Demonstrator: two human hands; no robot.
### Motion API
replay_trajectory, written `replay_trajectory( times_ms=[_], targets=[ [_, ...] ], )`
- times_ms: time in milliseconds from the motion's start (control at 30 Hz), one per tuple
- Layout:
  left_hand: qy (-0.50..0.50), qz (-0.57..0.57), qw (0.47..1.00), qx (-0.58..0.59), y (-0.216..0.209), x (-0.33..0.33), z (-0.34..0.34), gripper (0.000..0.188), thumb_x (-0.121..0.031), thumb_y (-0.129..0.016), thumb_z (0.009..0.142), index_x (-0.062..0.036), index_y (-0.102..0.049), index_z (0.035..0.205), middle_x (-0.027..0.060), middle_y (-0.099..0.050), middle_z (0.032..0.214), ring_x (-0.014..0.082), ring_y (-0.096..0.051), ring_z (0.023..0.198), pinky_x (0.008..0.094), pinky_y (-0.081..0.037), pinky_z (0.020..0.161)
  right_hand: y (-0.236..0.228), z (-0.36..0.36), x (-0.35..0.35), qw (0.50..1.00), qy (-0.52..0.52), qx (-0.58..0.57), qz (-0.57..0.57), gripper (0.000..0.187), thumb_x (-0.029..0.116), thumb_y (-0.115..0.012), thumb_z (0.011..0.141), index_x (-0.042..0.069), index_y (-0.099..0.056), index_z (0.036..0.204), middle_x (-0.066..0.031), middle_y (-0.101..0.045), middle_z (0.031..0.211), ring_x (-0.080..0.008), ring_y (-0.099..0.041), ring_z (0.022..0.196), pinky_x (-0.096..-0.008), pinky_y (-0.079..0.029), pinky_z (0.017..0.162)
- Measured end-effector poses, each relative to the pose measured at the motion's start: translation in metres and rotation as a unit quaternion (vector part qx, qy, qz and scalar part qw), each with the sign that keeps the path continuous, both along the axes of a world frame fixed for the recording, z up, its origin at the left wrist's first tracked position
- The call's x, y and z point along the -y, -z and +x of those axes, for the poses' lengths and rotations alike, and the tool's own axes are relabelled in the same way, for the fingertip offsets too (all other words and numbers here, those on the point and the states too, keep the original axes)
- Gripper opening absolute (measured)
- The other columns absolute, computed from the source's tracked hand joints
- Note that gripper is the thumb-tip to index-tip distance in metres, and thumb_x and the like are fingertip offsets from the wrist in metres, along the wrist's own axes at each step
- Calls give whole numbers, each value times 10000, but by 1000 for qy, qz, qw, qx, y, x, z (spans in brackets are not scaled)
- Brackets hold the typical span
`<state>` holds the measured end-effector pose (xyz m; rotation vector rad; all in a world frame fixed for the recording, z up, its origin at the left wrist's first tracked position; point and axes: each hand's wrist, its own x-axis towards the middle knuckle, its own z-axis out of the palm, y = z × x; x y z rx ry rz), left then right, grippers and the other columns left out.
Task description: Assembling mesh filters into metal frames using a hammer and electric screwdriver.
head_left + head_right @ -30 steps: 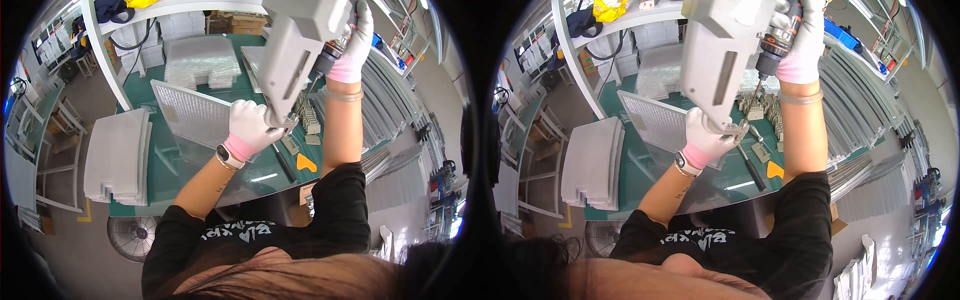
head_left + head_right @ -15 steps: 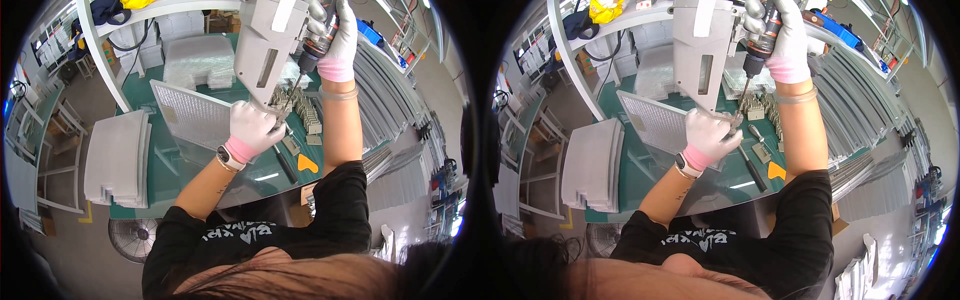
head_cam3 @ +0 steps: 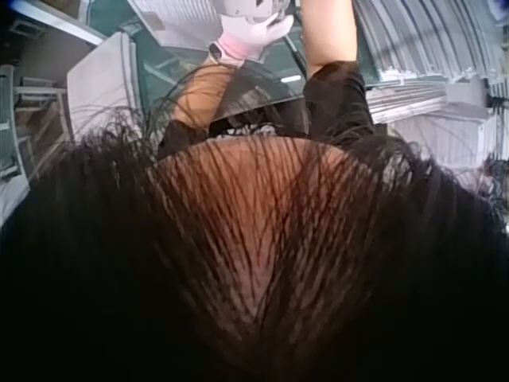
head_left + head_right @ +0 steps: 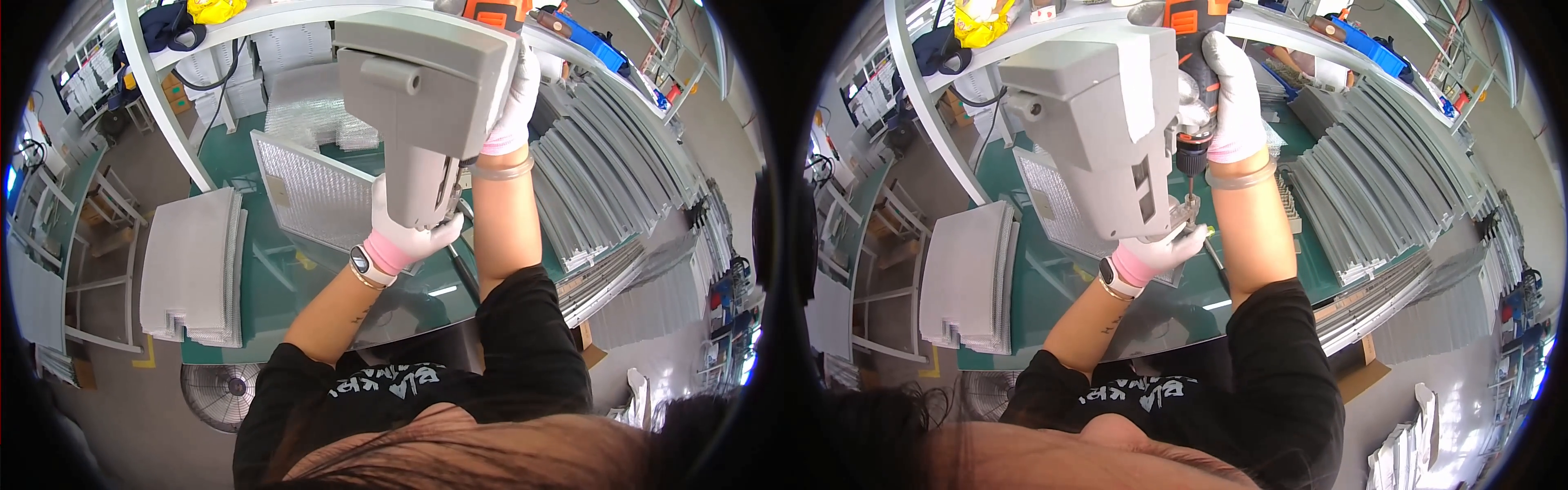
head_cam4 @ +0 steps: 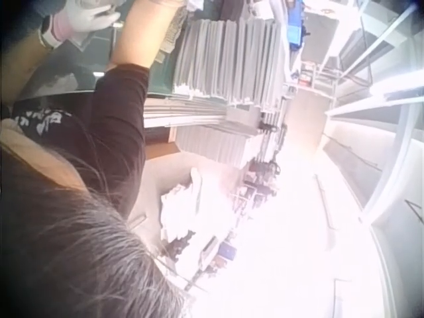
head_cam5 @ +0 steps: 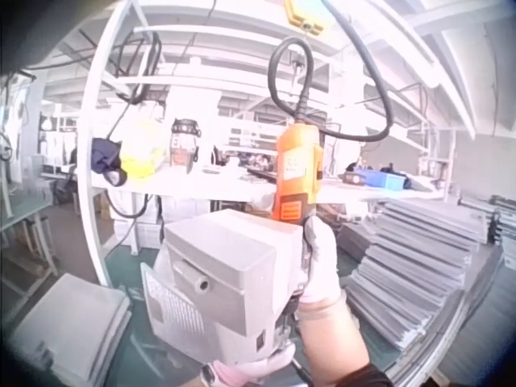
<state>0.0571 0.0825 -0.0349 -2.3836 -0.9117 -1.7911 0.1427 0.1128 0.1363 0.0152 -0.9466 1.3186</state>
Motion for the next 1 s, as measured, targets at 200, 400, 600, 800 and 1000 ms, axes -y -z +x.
replay_trajectory(
  times_ms=[200, 400, 600, 800, 1000],
  targets=[
    [-5, -70, 995, -72, 6, -2, -3, 618, -362, -724, 770, -51, -598, 1290, 111, -615, 1242, 305, -574, 1140, 451, -431, 1007, 5, 5, 1, 997, 23, 65, -41, 516, 385, -578, 951, -4, -536, 1286, -118, -650, 850, -144, -567, 512, -236, -462, 391],
    [-17, -106, 989, -99, -25, 14, -2, 483, -369, -678, 787, -94, -635, 1181, 97, -621, 1128, 300, -584, 1030, 425, -471, 853, 34, 30, -26, 981, 87, 154, 80, 523, 373, -608, 935, -15, -554, 1280, -138, -688, 865, -129, -599, 514, -219, -435, 364],
    [-87, -17, 992, -89, -21, 13, -1, 295, -327, -732, 758, -91, -668, 925, 58, -630, 815, 259, -590, 776, 404, -448, 712, 30, 29, -20, 992, -72, 64, 78, 504, 357, -599, 943, -16, -557, 1280, -146, -697, 900, -123, -612, 536, -212, -421, 359],
    [-72, 75, 994, -19, -10, 6, -1, 313, -357, -733, 710, -129, -704, 922, 60, -673, 905, 262, -612, 789, 426, -430, 712, -1, 25, -10, 996, 92, 1, -13, 454, 332, -591, 965, 37, -555, 1307, -143, -695, 1036, -123, -664, 677, -227, -524, 518],
    [-93, 52, 984, -143, -13, 51, -27, 251, -291, -763, 680, -150, -560, 639, 11, -558, 681, 260, -515, 701, 433, -373, 714, -59, 42, 20, 996, 72, 55, -5, 286, 382, -580, 996, 128, -591, 1127, -10, -561, 689, -91, -487, 484, -212, -396, 421]
  ],
)
